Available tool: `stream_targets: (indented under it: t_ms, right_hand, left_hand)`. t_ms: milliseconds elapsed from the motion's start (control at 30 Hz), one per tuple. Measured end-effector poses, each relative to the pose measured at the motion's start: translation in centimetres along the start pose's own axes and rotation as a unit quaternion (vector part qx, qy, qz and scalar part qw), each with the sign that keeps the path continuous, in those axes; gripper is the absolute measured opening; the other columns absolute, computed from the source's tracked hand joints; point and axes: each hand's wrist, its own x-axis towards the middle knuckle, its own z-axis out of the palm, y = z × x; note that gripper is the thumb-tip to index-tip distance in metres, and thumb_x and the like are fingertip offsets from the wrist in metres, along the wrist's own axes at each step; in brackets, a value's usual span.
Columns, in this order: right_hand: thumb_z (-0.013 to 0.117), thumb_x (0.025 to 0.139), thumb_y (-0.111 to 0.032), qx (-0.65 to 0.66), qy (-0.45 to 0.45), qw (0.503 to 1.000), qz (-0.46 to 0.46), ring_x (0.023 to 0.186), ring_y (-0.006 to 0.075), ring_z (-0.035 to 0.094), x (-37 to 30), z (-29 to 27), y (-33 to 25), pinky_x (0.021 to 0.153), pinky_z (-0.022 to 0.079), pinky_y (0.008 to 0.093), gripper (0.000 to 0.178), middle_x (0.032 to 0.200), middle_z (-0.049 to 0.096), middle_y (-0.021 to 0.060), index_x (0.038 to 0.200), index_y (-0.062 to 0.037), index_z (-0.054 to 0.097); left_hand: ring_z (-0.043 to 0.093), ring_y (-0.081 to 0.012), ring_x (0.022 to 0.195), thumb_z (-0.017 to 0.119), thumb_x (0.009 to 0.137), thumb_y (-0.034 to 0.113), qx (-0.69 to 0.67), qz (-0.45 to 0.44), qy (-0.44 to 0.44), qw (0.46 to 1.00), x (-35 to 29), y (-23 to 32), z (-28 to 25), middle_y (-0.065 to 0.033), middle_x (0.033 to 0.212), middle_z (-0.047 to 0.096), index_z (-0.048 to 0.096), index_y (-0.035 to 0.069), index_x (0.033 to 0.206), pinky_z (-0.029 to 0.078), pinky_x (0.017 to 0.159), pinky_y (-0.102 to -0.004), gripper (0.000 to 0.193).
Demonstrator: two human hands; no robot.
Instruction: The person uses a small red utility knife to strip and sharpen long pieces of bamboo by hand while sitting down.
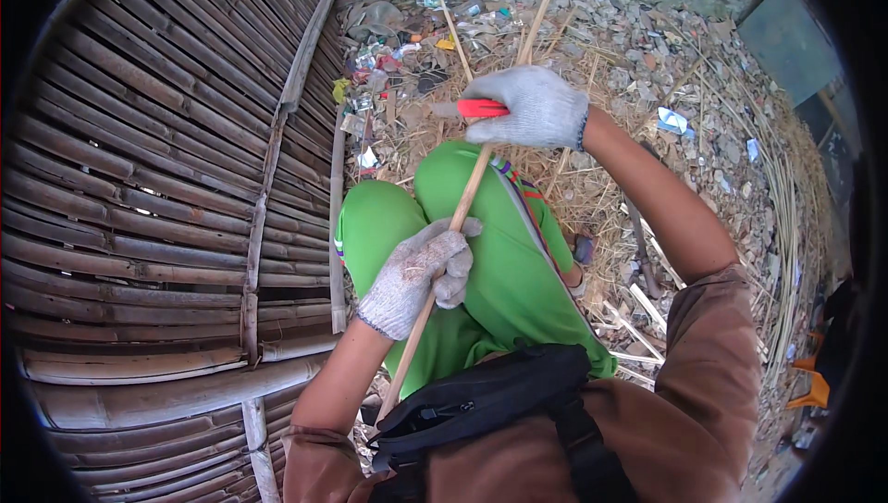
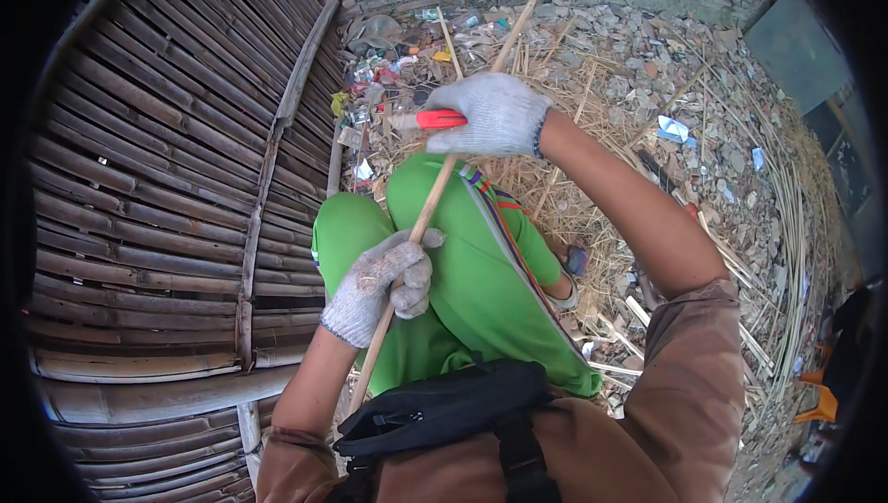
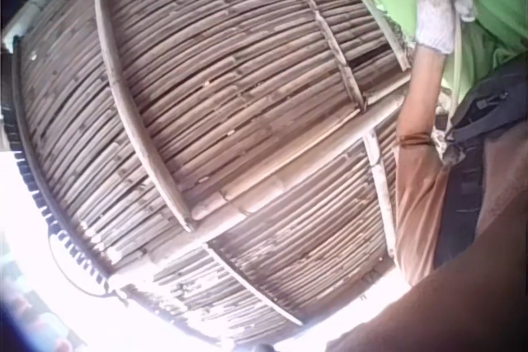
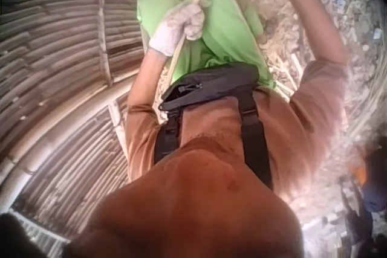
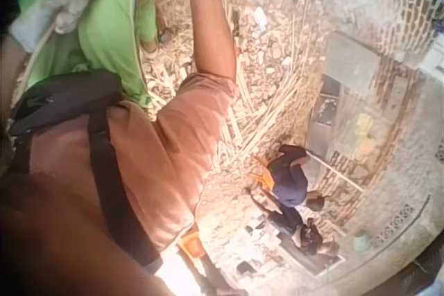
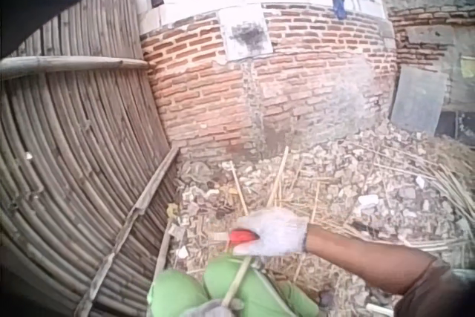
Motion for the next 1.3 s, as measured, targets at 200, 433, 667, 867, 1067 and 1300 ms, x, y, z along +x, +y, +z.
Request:
stream_targets:
  t_ms: [200,433,667,867,1067,1300]
  right_hand:
    - [0.057,0.105,-0.061,0.225,0.156,0.939,0.208,0.106,0.0483,0.073,-4.7,7.3,-0.1,0.093,0.057,0.0553,0.064,0.111,0.075,0.029,0.129,-0.0014,0.057]
    - [0.053,0.109,-0.05,0.154,0.114,0.966,0.173,0.097,0.0448,0.075,-5.0,12.6,-2.2,0.085,0.059,0.0553,0.047,0.102,0.076,0.0238,0.128,-0.0083,0.06]
    - [0.051,0.109,-0.046,0.116,0.093,0.965,0.218,0.087,0.0435,0.076,-3.8,14.7,-2.3,0.074,0.059,0.0579,0.039,0.093,0.076,0.0222,0.122,-0.01,0.06]
    - [0.051,0.11,-0.044,0.099,0.144,0.971,0.165,0.086,0.0428,0.076,-3.7,16.0,-2.8,0.071,0.06,0.0566,0.037,0.094,0.076,0.021,0.121,-0.01,0.06]
    - [0.049,0.112,-0.044,0.113,0.179,0.962,0.174,0.085,0.0424,0.076,-4.4,17.5,-3.8,0.074,0.061,0.056,0.038,0.096,0.077,0.0204,0.119,-0.0095,0.063]
    - [0.047,0.112,-0.048,0.128,0.108,0.967,0.193,0.083,0.0418,0.075,-6.3,15.6,-6.5,0.073,0.06,0.0561,0.043,0.091,0.076,0.0205,0.117,-0.0093,0.065]
  left_hand:
    - [0.044,-0.0073,0.054,0.059,0.112,0.026,0.108,-0.047,0.062,0.991,-0.2,-1.7,-0.8,-0.0007,0.08,0.055,0.056,-0.004,0.141,0.036,0.048,-0.0243,0.042]
    - [0.053,-0.0103,0.057,0.06,0.11,0.027,0.08,-0.061,0.098,0.99,0.3,-1.4,-2.4,-0.0055,0.087,0.064,0.056,-0.006,0.142,0.043,0.049,-0.0255,0.047]
    - [0.071,-0.0258,0.092,0.068,0.103,0.029,0.007,0.179,0.003,0.984,-0.5,-1.1,-4.8,-0.0206,0.11,0.072,0.047,-0.007,0.156,0.06,0.084,-0.036,0.068]
    - [0.06,-0.0344,0.129,0.083,0.092,0.031,0.49,0.436,0.113,0.747,0.1,-1.8,-4.0,-0.0174,0.145,0.058,0.071,-0.003,0.128,0.053,0.109,-0.0506,0.052]
    - [0.066,-0.0317,0.073,0.075,0.098,0.028,0.234,0.518,-0.004,0.823,4.9,-3.0,-3.5,-0.0116,0.071,0.062,0.055,0.003,0.073,0.059,0.085,-0.0508,0.041]
    - [0.052,-0.0278,0.056,0.074,0.098,0.03,0.335,0.578,-0.067,0.741,4.9,-3.8,-3.0,-0.0061,0.062,0.052,0.048,0.008,0.068,0.053,0.067,-0.0478,0.045]
